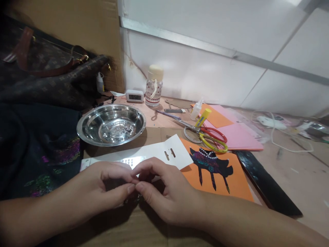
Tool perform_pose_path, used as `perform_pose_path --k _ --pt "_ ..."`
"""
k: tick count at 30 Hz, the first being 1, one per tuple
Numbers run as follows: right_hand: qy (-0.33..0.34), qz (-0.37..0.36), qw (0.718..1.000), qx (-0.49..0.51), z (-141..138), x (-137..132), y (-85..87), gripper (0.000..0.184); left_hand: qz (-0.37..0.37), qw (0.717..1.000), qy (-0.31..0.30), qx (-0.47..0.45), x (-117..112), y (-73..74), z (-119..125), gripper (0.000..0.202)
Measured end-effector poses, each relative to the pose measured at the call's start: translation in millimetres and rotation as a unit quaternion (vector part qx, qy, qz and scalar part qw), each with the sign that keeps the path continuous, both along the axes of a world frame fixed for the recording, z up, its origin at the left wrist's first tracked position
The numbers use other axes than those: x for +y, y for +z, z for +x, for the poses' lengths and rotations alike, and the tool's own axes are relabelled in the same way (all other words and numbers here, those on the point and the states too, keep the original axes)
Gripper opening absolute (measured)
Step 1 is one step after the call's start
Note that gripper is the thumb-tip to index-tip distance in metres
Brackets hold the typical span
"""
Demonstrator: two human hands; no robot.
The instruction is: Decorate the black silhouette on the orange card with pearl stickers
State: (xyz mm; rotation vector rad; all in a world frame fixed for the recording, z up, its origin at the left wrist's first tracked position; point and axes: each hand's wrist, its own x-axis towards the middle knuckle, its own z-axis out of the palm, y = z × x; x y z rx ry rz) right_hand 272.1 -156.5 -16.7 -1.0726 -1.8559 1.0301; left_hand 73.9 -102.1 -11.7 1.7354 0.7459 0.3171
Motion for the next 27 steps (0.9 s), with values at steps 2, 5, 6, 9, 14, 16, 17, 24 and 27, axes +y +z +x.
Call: perform_pose_path --k 2,5,6,9,14,16,17,24,27 --pt "0.006 0.002 1.0 -0.001 0.1 -0.1 0.7 0.015 0.001 1.0 -0.003 0.002 0.0 -0.2 -0.2 0.023" --pt "0.017 0.006 1.0 0.002 0.7 -0.7 0.9 0.017 0.0 1.0 -0.011 0.008 -0.4 0.5 -1.0 0.024" --pt "0.02 0.007 1.0 0.004 0.9 -0.9 0.7 0.017 -0.001 1.0 -0.013 0.01 -0.6 0.7 -1.2 0.025" --pt "0.023 0.014 1.0 0.012 1.2 -1.4 -0.2 0.017 -0.004 1.0 -0.01 0.023 -0.7 0.4 -1.3 0.027" --pt "0.022 0.022 0.999 0.007 -0.1 -0.9 -1.7 0.019 -0.004 0.999 0.011 0.032 -0.4 -1.8 0.3 0.029" --pt "0.011 0.018 1.0 0.002 -0.9 -0.7 -1.9 0.017 0.004 0.999 0.013 0.034 -0.8 -2.2 0.4 0.028" --pt "0.007 0.015 1.0 0.001 -1.2 -0.8 -1.9 0.016 0.008 0.999 0.014 0.033 -1.2 -2.3 0.3 0.028" --pt "0.005 -0.004 1.0 0.013 0.3 -1.7 -3.4 0.017 0.03 0.999 0.019 -0.005 -2.7 -0.5 0.4 0.022" --pt "0.014 -0.039 0.998 0.046 0.6 -0.7 -4.2 0.015 0.047 0.998 0.013 -0.027 -2.9 -0.4 0.0 0.023"
